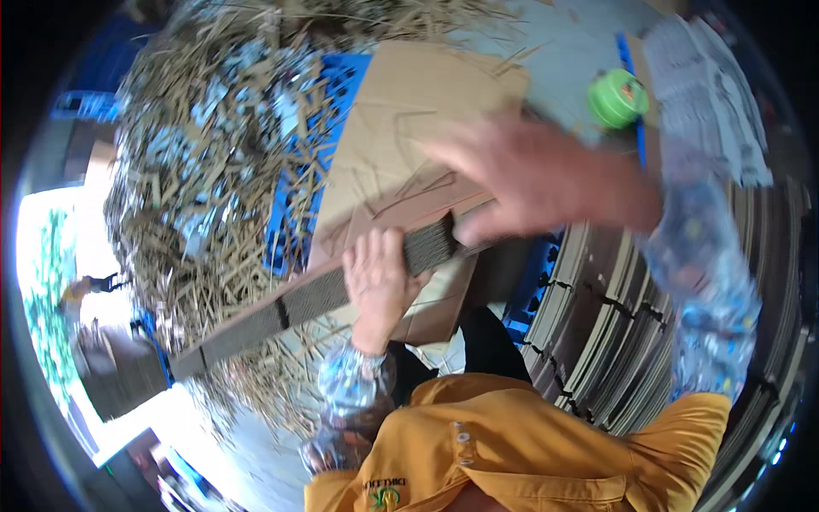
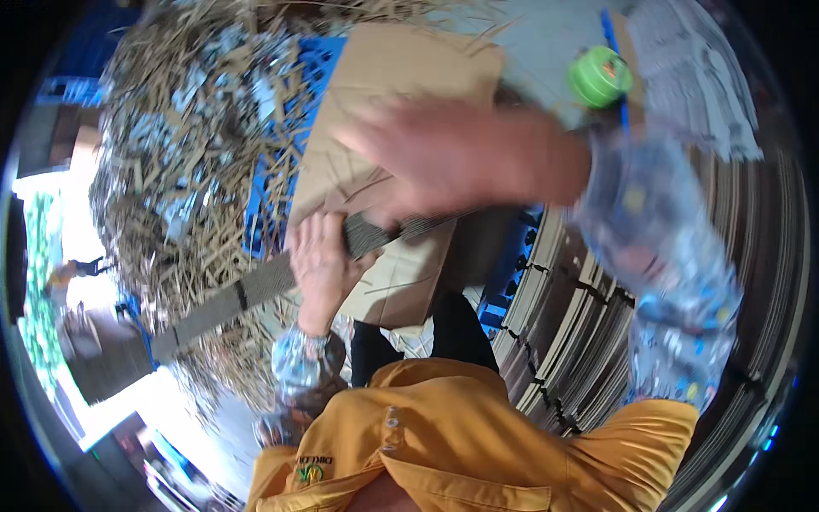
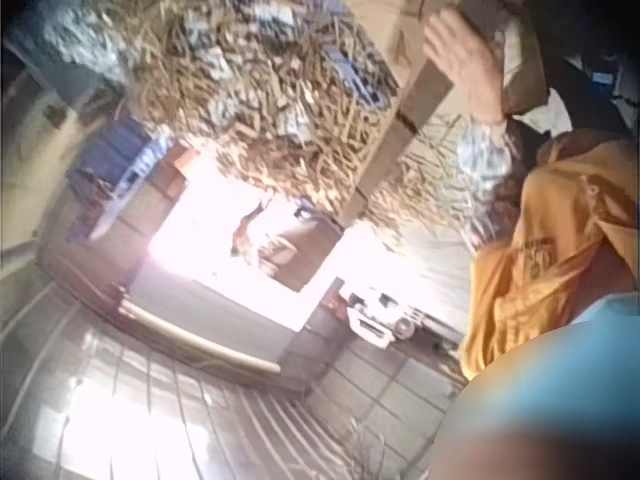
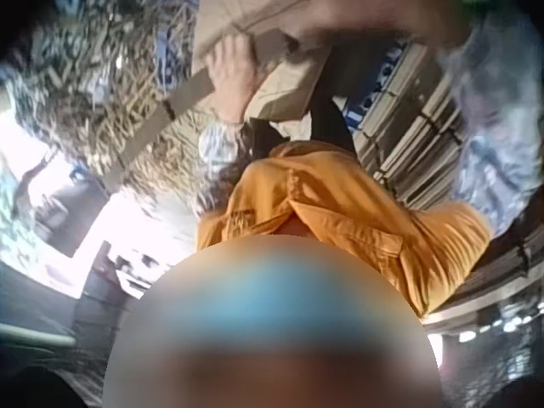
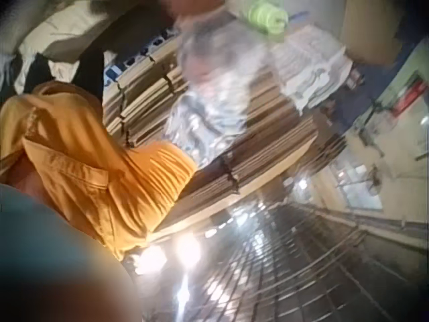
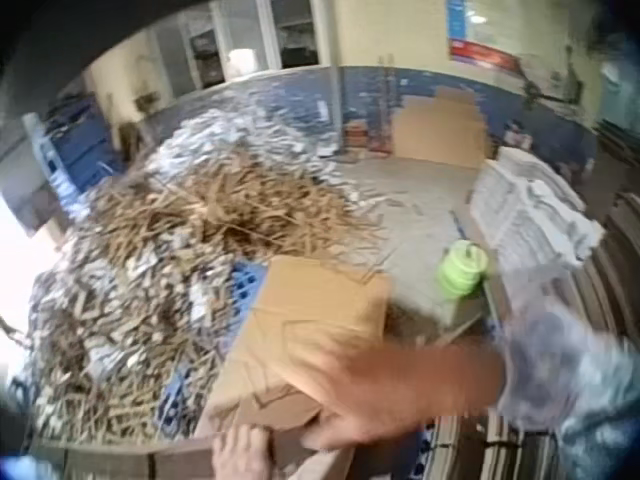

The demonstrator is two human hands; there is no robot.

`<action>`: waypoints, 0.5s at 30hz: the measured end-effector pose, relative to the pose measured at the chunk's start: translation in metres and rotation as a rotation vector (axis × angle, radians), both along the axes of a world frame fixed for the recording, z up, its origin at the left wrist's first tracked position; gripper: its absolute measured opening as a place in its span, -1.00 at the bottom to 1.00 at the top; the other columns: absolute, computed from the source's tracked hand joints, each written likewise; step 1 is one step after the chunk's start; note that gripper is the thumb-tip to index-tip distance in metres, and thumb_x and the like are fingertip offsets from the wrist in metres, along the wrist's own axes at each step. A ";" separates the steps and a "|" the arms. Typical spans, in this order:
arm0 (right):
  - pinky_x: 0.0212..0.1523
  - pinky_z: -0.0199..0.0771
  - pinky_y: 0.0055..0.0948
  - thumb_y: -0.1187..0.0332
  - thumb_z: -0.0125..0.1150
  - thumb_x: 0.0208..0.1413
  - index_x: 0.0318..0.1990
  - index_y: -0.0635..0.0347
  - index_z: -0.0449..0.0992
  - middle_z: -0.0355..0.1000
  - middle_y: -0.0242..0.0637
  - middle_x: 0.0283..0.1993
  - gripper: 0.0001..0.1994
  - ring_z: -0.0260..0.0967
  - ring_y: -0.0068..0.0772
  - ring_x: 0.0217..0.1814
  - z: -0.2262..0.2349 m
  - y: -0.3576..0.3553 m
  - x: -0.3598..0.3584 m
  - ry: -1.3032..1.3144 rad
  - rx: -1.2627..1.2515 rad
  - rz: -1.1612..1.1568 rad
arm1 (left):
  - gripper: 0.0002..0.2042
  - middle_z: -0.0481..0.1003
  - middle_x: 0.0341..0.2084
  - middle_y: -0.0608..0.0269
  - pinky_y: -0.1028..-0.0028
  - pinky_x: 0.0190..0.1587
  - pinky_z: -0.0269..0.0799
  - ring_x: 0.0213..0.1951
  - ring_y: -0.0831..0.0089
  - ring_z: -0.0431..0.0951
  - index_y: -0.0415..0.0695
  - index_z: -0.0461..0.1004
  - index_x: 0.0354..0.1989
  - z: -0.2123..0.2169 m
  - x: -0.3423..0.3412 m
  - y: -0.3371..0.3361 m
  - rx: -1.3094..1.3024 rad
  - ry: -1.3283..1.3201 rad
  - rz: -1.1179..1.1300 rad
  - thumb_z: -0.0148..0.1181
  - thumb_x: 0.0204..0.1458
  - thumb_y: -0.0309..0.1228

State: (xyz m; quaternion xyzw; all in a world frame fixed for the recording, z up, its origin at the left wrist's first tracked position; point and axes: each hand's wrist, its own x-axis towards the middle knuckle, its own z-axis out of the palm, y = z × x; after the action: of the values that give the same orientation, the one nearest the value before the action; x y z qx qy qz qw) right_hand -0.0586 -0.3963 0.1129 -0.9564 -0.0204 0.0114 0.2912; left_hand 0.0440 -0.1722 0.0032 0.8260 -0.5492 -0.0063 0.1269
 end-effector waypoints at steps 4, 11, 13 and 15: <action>0.11 0.23 -0.09 0.19 0.51 -0.35 0.14 0.26 0.29 0.35 -0.14 -0.01 -0.19 0.30 -0.09 0.07 -0.087 0.064 -0.026 -0.208 -0.257 -0.050 | -0.41 0.33 -0.29 0.19 0.23 -0.11 0.21 -0.14 0.21 0.36 -0.10 0.35 -0.19 -0.008 0.001 0.001 -0.053 0.060 -0.033 0.50 -0.42 -0.16; 0.09 0.23 -0.15 0.24 0.52 -0.36 0.16 0.24 0.26 0.30 -0.15 0.03 -0.17 0.25 -0.11 0.11 -0.114 0.103 -0.010 0.053 -0.412 -0.247 | -0.01 0.29 0.14 0.09 0.06 0.24 0.06 0.20 0.10 0.24 -0.10 0.20 0.26 0.023 0.096 0.119 -0.056 0.071 -0.110 0.56 -0.53 -0.24; 0.09 0.22 -0.13 0.28 0.51 -0.35 0.16 0.24 0.26 0.30 -0.15 0.02 -0.19 0.25 -0.08 0.11 -0.116 0.115 -0.009 0.018 -0.471 -0.199 | 0.10 0.25 0.19 0.07 0.09 0.32 -0.02 0.26 0.04 0.18 -0.07 0.13 0.32 0.035 0.153 0.211 0.142 -0.023 0.174 0.60 -0.57 -0.19; 0.09 0.22 -0.11 0.32 0.50 -0.34 0.15 0.24 0.26 0.29 -0.15 0.02 -0.21 0.24 -0.06 0.10 -0.118 0.124 -0.009 0.024 -0.555 -0.183 | 0.11 0.25 0.20 0.07 0.09 0.33 -0.04 0.28 0.07 0.16 -0.05 0.11 0.34 0.030 0.202 0.296 0.402 -0.209 0.290 0.59 -0.56 -0.22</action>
State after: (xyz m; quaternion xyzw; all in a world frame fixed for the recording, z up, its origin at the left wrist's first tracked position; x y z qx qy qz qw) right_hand -0.0680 -0.2725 -0.0050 -0.9972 0.0730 0.0015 0.0185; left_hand 0.2463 0.1234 0.0332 0.9008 -0.4229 -0.0117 -0.0974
